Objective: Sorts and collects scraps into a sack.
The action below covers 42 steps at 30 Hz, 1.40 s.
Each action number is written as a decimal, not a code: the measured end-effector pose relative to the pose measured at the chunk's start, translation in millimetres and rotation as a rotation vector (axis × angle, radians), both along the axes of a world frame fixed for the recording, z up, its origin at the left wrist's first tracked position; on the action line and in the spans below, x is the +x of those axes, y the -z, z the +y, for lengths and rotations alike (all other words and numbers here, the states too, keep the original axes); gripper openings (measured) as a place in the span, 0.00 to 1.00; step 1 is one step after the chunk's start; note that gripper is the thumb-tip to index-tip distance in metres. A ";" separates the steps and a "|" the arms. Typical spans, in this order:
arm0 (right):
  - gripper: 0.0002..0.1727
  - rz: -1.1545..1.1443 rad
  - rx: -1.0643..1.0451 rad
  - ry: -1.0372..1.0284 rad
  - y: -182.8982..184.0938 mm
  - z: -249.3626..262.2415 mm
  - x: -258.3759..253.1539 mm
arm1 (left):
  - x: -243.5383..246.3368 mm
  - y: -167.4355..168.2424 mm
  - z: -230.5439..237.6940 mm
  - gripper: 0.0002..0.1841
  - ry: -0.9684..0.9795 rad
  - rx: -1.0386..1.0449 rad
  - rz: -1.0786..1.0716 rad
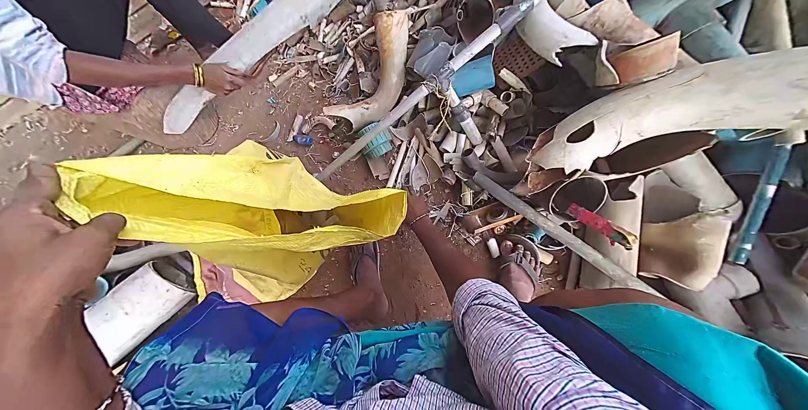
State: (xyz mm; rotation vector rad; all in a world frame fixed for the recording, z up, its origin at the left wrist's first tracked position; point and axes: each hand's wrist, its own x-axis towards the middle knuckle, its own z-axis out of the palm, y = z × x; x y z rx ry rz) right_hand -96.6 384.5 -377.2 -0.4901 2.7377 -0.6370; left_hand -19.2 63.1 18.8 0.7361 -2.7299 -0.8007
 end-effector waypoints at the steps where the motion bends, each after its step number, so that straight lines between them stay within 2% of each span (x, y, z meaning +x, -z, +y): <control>1: 0.27 -0.254 0.096 0.011 -17.5 5.5 -14.1 | 1.4 0.2 -1.0 0.45 -0.025 0.011 0.005; 3: 0.30 -0.384 0.100 0.046 -21.6 15.7 -20.3 | 1.1 4.6 -15.8 0.40 -0.084 0.028 0.011; 5: 0.29 -0.402 0.071 0.082 -23.9 13.8 -18.6 | -2.5 4.1 -21.9 0.38 -0.140 0.059 -0.009; 7: 0.23 -0.357 0.060 0.081 -22.7 5.6 -19.7 | -2.7 10.6 -39.0 0.38 -0.140 0.048 -0.008; 8: 0.21 -0.331 0.032 0.057 -23.5 2.2 -20.0 | -4.8 8.6 -33.2 0.37 -0.175 0.057 -0.012; 11: 0.22 -0.243 -0.077 -0.041 -24.8 -1.4 -20.7 | -8.3 7.1 -24.1 0.36 -0.241 0.045 -0.015; 14: 0.19 -0.120 -0.155 -0.123 -23.9 -8.9 -18.1 | -6.0 7.8 -29.9 0.37 -0.223 0.054 -0.007; 18: 0.25 -0.128 -0.067 -0.195 -25.9 -25.6 -18.3 | -4.7 21.7 -65.8 0.36 -0.189 0.041 0.013; 23: 0.31 -0.228 -0.060 -0.227 -23.4 -30.4 -15.9 | -6.9 19.1 -64.7 0.32 -0.178 -0.001 -0.043; 26: 0.29 -0.283 0.023 -0.270 -29.6 -39.7 -10.0 | -7.9 21.9 -65.5 0.34 -0.180 0.017 -0.041; 29: 0.23 -0.305 0.097 -0.297 -32.6 -43.3 -6.6 | -7.7 24.3 -69.9 0.37 -0.169 0.019 -0.031; 33: 0.23 -0.295 -0.126 -0.004 -37.2 -28.7 -13.9 | -4.8 26.4 -70.5 0.38 -0.188 0.033 -0.013; 36: 0.25 -0.381 -0.258 0.378 -38.8 -19.1 -29.5 | -3.1 25.5 -69.7 0.40 -0.178 0.035 -0.017; 39: 0.26 -0.518 -0.371 0.722 -41.4 -6.2 -39.8 | -6.1 20.7 -61.1 0.38 -0.174 0.005 -0.061; 40: 0.25 -0.526 -0.353 0.748 -37.0 -2.2 -39.7 | -7.1 19.8 -58.8 0.39 -0.180 0.005 -0.070; 42: 0.27 -0.529 -0.280 0.674 -22.7 2.0 -36.1 | -7.7 17.9 -53.9 0.40 -0.190 0.013 -0.076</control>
